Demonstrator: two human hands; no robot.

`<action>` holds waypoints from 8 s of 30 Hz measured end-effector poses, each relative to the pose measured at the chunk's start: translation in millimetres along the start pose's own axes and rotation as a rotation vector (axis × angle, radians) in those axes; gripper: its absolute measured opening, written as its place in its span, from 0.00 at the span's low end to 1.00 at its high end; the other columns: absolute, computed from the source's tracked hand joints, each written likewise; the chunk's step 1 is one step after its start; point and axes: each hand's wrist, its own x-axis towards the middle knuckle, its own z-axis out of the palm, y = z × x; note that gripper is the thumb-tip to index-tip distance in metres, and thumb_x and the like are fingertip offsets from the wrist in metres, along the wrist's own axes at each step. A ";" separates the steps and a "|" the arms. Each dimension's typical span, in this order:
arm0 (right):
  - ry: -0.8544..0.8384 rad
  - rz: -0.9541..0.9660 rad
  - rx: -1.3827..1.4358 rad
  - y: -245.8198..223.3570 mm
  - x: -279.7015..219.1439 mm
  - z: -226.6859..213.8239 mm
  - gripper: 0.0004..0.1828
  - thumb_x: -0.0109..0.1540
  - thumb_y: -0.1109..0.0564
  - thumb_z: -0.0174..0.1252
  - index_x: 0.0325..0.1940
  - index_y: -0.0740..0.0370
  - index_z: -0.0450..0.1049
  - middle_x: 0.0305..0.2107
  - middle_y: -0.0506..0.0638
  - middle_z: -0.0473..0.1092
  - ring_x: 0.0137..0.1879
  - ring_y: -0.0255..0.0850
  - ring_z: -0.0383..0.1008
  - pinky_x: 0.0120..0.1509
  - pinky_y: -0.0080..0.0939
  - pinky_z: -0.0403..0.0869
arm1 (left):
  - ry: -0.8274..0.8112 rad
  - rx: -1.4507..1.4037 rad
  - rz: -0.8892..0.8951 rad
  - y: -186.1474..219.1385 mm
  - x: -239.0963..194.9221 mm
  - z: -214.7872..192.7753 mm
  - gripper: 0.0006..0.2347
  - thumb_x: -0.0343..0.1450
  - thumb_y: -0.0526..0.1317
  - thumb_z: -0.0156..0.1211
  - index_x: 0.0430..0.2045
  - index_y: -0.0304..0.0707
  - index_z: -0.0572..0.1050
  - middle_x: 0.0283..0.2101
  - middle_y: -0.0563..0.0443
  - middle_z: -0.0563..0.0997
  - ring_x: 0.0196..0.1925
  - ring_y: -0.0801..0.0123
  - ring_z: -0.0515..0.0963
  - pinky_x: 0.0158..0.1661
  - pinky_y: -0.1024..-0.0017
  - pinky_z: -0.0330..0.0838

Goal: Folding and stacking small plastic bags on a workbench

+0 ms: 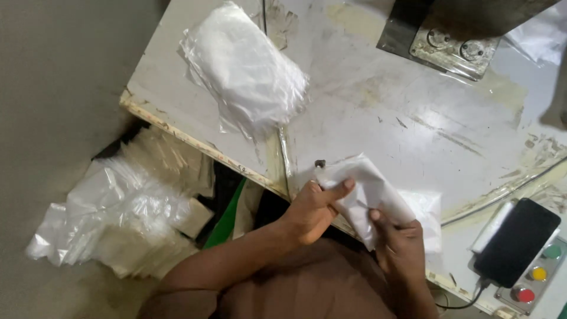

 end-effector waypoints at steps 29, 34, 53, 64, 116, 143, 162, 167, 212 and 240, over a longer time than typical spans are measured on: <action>-0.493 -0.376 0.045 -94.2 6.6 68.0 0.20 0.50 0.68 0.72 0.46 0.71 0.81 0.26 0.55 0.79 0.23 0.34 0.72 0.23 0.28 0.72 | -0.083 0.730 0.215 103.9 25.7 -58.2 0.07 0.74 0.38 0.63 0.36 0.34 0.83 0.31 0.53 0.83 0.36 0.75 0.77 0.40 0.73 0.74; -0.566 -0.217 0.200 -44.0 43.9 28.3 0.11 0.55 0.67 0.65 0.43 0.69 0.82 0.38 0.56 0.80 0.36 0.43 0.78 0.35 0.39 0.75 | -0.238 0.099 0.121 24.9 23.0 -57.4 0.18 0.64 0.41 0.70 0.46 0.35 0.80 0.47 0.47 0.85 0.51 0.64 0.82 0.54 0.64 0.77; -0.201 -0.335 0.462 -46.8 13.3 40.1 0.10 0.60 0.59 0.65 0.41 0.69 0.83 0.30 0.55 0.80 0.34 0.42 0.77 0.38 0.42 0.76 | -0.422 1.576 1.519 43.8 41.4 32.8 0.08 0.76 0.32 0.57 0.48 0.33 0.77 0.27 0.51 0.72 0.26 0.63 0.70 0.33 0.62 0.72; -0.261 0.130 0.172 -37.0 39.0 2.3 0.06 0.61 0.64 0.64 0.41 0.64 0.77 0.29 0.50 0.71 0.34 0.38 0.70 0.35 0.37 0.67 | -0.443 1.506 1.281 28.5 2.0 31.8 0.15 0.80 0.39 0.48 0.59 0.30 0.69 0.57 0.36 0.77 0.58 0.46 0.79 0.56 0.53 0.76; -0.242 -1.116 -0.841 12.6 67.7 8.3 0.06 0.59 0.58 0.65 0.33 0.60 0.74 0.30 0.54 0.66 0.37 0.50 0.62 0.36 0.52 0.58 | -0.587 2.003 0.443 7.8 49.5 -19.4 0.04 0.71 0.37 0.57 0.31 0.38 0.71 0.36 0.42 0.72 0.39 0.50 0.69 0.39 0.52 0.64; -0.681 -0.995 -1.024 -11.0 55.8 -10.7 0.07 0.61 0.56 0.53 0.40 0.53 0.62 0.33 0.51 0.63 0.37 0.48 0.63 0.44 0.48 0.59 | -0.459 2.043 0.812 -24.4 37.2 -53.2 0.05 0.71 0.40 0.58 0.30 0.40 0.71 0.41 0.39 0.75 0.33 0.50 0.69 0.32 0.55 0.64; -0.689 -0.624 -1.137 -20.9 45.6 -5.6 0.24 0.51 0.79 0.44 0.45 0.59 0.59 0.43 0.55 0.58 0.45 0.51 0.64 0.46 0.48 0.65 | -0.624 2.038 0.638 -6.7 40.0 -37.5 0.09 0.64 0.35 0.63 0.30 0.40 0.67 0.33 0.44 0.72 0.34 0.50 0.68 0.31 0.54 0.65; -0.489 -0.896 -0.845 -74.2 40.2 -23.8 0.04 0.59 0.48 0.68 0.36 0.46 0.83 0.26 0.39 0.79 0.37 0.41 0.73 0.50 0.43 0.66 | -0.604 1.412 -0.102 89.8 32.5 44.4 0.11 0.78 0.42 0.53 0.35 0.39 0.82 0.28 0.61 0.77 0.31 0.80 0.70 0.34 0.76 0.63; 0.131 -0.069 -0.573 -22.4 11.8 -56.6 0.12 0.64 0.48 0.60 0.48 0.48 0.68 0.31 0.47 0.80 0.36 0.41 0.82 0.41 0.42 0.74 | -0.632 1.670 1.279 -40.2 56.4 52.6 0.09 0.70 0.30 0.65 0.40 0.31 0.73 0.42 0.40 0.77 0.38 0.56 0.80 0.41 0.63 0.80; 0.494 -0.548 -0.678 51.8 -0.7 -104.2 0.49 0.45 0.37 0.77 0.61 0.63 0.66 0.41 0.56 0.64 0.47 0.60 0.68 0.56 0.60 0.67 | -0.695 1.535 0.214 -31.9 67.3 86.3 0.24 0.61 0.43 0.78 0.46 0.30 0.76 0.42 0.42 0.71 0.48 0.44 0.73 0.48 0.56 0.71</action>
